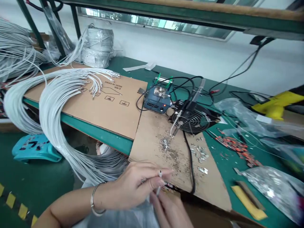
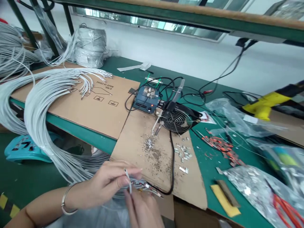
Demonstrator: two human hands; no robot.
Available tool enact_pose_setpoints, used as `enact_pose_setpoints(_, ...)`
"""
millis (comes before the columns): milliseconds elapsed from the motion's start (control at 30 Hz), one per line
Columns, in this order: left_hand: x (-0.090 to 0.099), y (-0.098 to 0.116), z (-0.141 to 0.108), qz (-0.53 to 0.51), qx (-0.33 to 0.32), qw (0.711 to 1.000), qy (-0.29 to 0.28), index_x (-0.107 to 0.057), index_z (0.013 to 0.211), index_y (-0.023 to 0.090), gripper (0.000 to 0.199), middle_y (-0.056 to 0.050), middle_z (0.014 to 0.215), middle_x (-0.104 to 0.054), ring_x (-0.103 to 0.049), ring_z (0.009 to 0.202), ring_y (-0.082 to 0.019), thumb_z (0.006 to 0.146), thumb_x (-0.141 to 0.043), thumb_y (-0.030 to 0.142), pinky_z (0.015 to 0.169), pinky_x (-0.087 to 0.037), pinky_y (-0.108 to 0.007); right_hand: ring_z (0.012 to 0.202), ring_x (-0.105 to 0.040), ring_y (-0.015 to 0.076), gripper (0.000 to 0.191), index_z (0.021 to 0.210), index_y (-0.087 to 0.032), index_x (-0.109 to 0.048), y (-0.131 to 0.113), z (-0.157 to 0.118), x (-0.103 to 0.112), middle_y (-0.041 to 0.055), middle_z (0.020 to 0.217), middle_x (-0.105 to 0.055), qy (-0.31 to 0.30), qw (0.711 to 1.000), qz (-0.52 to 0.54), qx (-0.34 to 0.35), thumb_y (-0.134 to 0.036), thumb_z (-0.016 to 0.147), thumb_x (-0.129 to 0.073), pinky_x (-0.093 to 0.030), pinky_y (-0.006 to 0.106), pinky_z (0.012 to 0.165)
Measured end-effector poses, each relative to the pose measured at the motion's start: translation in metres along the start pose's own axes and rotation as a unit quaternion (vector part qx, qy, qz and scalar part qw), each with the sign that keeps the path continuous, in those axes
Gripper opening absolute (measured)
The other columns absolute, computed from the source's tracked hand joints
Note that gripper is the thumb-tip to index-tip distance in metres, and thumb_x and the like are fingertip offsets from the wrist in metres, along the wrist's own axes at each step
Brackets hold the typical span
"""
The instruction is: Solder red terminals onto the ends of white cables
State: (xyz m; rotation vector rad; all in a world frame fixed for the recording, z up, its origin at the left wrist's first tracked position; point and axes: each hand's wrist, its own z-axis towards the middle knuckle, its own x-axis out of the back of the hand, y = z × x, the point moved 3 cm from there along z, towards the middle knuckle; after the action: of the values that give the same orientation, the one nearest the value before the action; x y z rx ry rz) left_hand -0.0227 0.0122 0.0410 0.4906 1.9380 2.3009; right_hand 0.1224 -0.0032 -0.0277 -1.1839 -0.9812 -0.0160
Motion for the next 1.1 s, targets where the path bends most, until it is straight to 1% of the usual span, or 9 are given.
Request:
enact_pose_setpoints(100, -0.009, -0.021, 0.002, -0.166, 0.163, 0.972, 0.027, -0.063, 0.089, 0.004, 0.037, -0.009, 0.074, -0.062, -0.058, 0.065, -0.011, 0.085, -0.050, 0.039, 0.061, -0.046, -0.021, 0.085, -0.055, 0.0252, 0.027, 0.106, -0.013, -0.054, 0.000, 0.001, -0.006, 0.0126, 0.094, -0.058, -0.007, 0.999, -0.019, 0.025, -0.026, 0.089, -0.038, -0.042, 0.035, 0.071)
enact_pose_setpoints(133, -0.013, -0.027, 0.002, -0.214, 0.206, 0.954, 0.029, -0.061, 0.090, 0.004, 0.041, -0.008, 0.070, -0.061, -0.056, 0.057, -0.009, 0.081, -0.054, 0.043, 0.054, -0.045, -0.019, 0.087, -0.054, 0.0246, 0.025, 0.106, -0.015, -0.055, 0.001, 0.001, -0.001, 0.0106, 0.095, -0.058, -0.037, 0.999, -0.008, 0.012, -0.027, 0.086, -0.045, -0.041, 0.034, 0.072)
enact_pose_setpoints(200, -0.019, -0.034, 0.002, -0.270, 0.243, 0.932, 0.019, -0.055, 0.091, 0.004, 0.046, -0.006, 0.065, -0.060, -0.053, 0.047, -0.007, 0.075, -0.061, 0.047, 0.046, -0.041, -0.017, 0.070, -0.052, 0.0173, 0.015, 0.093, -0.017, -0.057, 0.001, -0.001, 0.016, 0.0036, 0.076, -0.056, -0.089, 0.994, 0.046, -0.040, -0.027, 0.085, -0.049, -0.038, 0.027, 0.062)
enact_pose_setpoints(300, -0.024, -0.033, 0.003, -0.268, 0.259, 0.928, -0.017, -0.049, 0.085, 0.006, 0.043, -0.005, 0.064, -0.059, -0.050, 0.043, -0.005, 0.074, -0.061, 0.045, 0.043, -0.038, -0.015, 0.063, -0.048, 0.0108, 0.015, 0.094, -0.018, -0.058, 0.000, -0.001, 0.048, 0.0012, 0.071, -0.054, 0.017, 0.982, 0.168, -0.086, -0.029, 0.088, -0.048, -0.035, 0.022, 0.057)
enact_pose_setpoints(367, -0.027, -0.031, 0.004, -0.244, 0.264, 0.932, -0.048, -0.049, 0.085, 0.006, 0.041, -0.005, 0.064, -0.058, -0.047, 0.043, -0.004, 0.077, -0.058, 0.045, 0.042, -0.037, -0.014, 0.064, -0.048, 0.0094, 0.016, 0.098, -0.018, -0.057, -0.001, 0.002, 0.058, 0.0019, 0.074, -0.055, 0.095, 0.962, 0.246, -0.077, -0.026, 0.086, -0.052, -0.037, 0.021, 0.057)
enact_pose_setpoints(500, -0.029, -0.030, 0.003, -0.174, 0.254, 0.948, -0.076, -0.050, 0.081, 0.007, 0.036, -0.004, 0.067, -0.054, -0.044, 0.043, -0.003, 0.083, -0.051, 0.043, 0.044, -0.037, -0.016, 0.057, -0.044, 0.0078, 0.011, 0.085, -0.013, -0.061, -0.003, 0.012, 0.060, 0.0021, 0.063, -0.053, 0.138, 0.941, 0.304, -0.058, -0.023, 0.080, -0.059, -0.036, 0.019, 0.052)
enact_pose_setpoints(767, -0.028, -0.028, 0.001, -0.117, 0.230, 0.957, -0.136, -0.053, 0.081, 0.008, 0.033, -0.002, 0.068, -0.050, -0.039, 0.046, -0.002, 0.088, -0.045, 0.040, 0.045, -0.032, -0.015, 0.051, -0.038, 0.0060, 0.009, 0.075, -0.010, -0.060, 0.003, 0.016, 0.063, 0.0009, 0.057, -0.049, 0.064, 0.928, 0.363, -0.060, -0.017, 0.071, -0.065, -0.031, 0.018, 0.047)
enact_pose_setpoints(967, -0.029, -0.028, 0.001, -0.053, 0.202, 0.970, -0.127, -0.055, 0.081, 0.009, 0.030, -0.001, 0.062, -0.046, -0.039, 0.047, -0.003, 0.088, -0.044, 0.037, 0.045, -0.031, -0.015, 0.050, -0.037, 0.0067, 0.017, 0.067, -0.010, -0.053, 0.007, 0.016, 0.054, 0.0010, 0.054, -0.045, 0.095, 0.882, 0.457, -0.072, -0.023, 0.073, -0.063, -0.029, 0.019, 0.046)
enact_pose_setpoints(1100, -0.028, -0.029, 0.002, 0.072, 0.145, 0.984, -0.075, -0.060, 0.081, 0.011, 0.024, -0.002, 0.063, -0.048, -0.043, 0.052, -0.005, 0.086, -0.050, 0.033, 0.048, -0.034, -0.017, 0.050, -0.036, 0.0063, 0.018, 0.062, -0.011, -0.048, 0.003, 0.014, 0.045, 0.0005, 0.054, -0.045, 0.172, 0.890, 0.421, -0.028, -0.016, 0.074, -0.061, -0.028, 0.019, 0.046)
